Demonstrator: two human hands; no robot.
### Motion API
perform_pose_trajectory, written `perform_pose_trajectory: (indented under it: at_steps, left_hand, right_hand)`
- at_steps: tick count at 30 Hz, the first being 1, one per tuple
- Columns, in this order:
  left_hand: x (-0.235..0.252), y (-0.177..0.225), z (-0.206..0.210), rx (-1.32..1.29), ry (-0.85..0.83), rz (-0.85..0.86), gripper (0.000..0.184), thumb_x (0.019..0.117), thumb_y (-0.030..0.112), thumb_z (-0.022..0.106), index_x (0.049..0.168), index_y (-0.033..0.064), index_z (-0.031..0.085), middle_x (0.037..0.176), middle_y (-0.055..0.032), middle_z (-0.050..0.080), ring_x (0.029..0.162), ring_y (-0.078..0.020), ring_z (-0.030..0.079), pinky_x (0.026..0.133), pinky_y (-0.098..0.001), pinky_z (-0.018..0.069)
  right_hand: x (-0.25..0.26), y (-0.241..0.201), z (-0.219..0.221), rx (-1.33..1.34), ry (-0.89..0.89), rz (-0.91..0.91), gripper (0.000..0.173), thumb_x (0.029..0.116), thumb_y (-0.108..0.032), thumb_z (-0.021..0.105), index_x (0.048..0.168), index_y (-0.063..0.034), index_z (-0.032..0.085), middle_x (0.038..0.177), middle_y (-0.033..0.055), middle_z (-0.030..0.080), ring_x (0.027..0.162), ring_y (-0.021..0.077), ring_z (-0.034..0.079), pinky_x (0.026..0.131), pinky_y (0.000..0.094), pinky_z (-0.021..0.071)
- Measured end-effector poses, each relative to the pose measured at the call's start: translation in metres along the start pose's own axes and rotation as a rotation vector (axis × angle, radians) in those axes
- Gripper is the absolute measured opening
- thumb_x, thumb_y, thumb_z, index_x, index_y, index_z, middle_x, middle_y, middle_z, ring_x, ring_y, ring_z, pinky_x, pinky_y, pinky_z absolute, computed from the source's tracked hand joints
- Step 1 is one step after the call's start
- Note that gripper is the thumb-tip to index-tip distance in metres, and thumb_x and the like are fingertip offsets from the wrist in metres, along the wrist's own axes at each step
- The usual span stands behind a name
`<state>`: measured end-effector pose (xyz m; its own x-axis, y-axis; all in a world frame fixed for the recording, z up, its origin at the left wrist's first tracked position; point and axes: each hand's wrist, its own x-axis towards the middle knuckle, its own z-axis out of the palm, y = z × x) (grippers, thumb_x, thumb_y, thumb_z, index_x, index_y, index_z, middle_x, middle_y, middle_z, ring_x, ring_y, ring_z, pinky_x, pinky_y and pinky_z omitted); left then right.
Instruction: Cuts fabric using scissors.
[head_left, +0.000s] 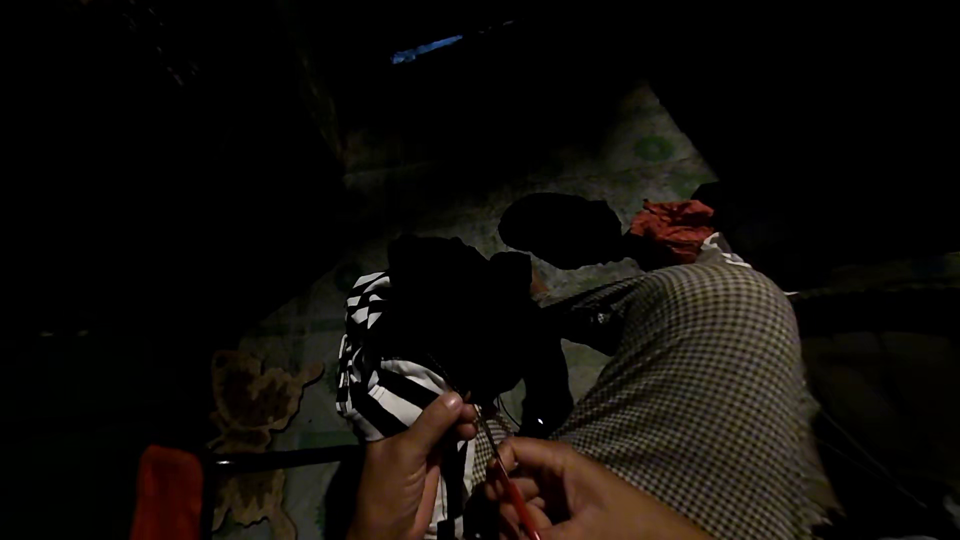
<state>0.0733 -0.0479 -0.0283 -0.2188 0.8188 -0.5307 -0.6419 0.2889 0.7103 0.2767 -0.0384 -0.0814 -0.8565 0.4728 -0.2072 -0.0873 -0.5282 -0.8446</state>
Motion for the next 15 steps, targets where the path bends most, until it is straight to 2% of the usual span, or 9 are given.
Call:
perform_pose_trajectory:
  at_steps: [5, 7, 12, 15]
  left_hand:
    - [0.002, 0.003, -0.003, 0.056, 0.031, -0.011, 0.011, 0.0946, -0.002, 0.060, 0.094, -0.0072, 0.071, 0.081, -0.0145, 0.074, 0.072, -0.0167, 0.073, 0.072, -0.0282, 0.0622]
    - [0.002, 0.003, -0.005, 0.063, 0.031, -0.017, 0.010, 0.0935, -0.003, 0.062, 0.093, -0.0076, 0.071, 0.081, -0.0153, 0.073, 0.072, -0.0173, 0.072, 0.072, -0.0286, 0.0622]
    - [0.003, 0.000, -0.006, 0.067, -0.010, 0.007, 0.008, 0.0922, -0.004, 0.063, 0.091, -0.0072, 0.070, 0.079, -0.0155, 0.072, 0.071, -0.0174, 0.072, 0.072, -0.0291, 0.0620]
    - [0.003, 0.000, -0.008, 0.079, -0.016, 0.000, 0.009, 0.0926, -0.003, 0.063, 0.091, -0.0075, 0.071, 0.080, -0.0155, 0.072, 0.072, -0.0173, 0.071, 0.073, -0.0294, 0.0618]
  right_hand:
    - [0.001, -0.006, 0.001, -0.056, 0.057, -0.052, 0.039, 0.0903, -0.019, 0.078, 0.124, -0.0157, 0.059, 0.095, -0.0020, 0.068, 0.071, 0.0041, 0.062, 0.059, 0.0203, 0.0526]
    - [0.001, -0.009, -0.002, -0.063, 0.050, -0.056, 0.041, 0.0910, -0.023, 0.078, 0.126, -0.0162, 0.058, 0.097, -0.0016, 0.068, 0.071, 0.0042, 0.062, 0.058, 0.0203, 0.0529]
    - [0.001, -0.014, -0.006, -0.110, 0.004, -0.009, 0.041, 0.0926, -0.025, 0.076, 0.128, -0.0161, 0.057, 0.091, -0.0016, 0.066, 0.067, 0.0044, 0.061, 0.055, 0.0201, 0.0520]
    - [0.002, -0.015, -0.004, -0.125, 0.027, -0.013, 0.041, 0.0930, -0.026, 0.076, 0.128, -0.0150, 0.057, 0.087, -0.0011, 0.066, 0.067, 0.0054, 0.062, 0.058, 0.0214, 0.0528]
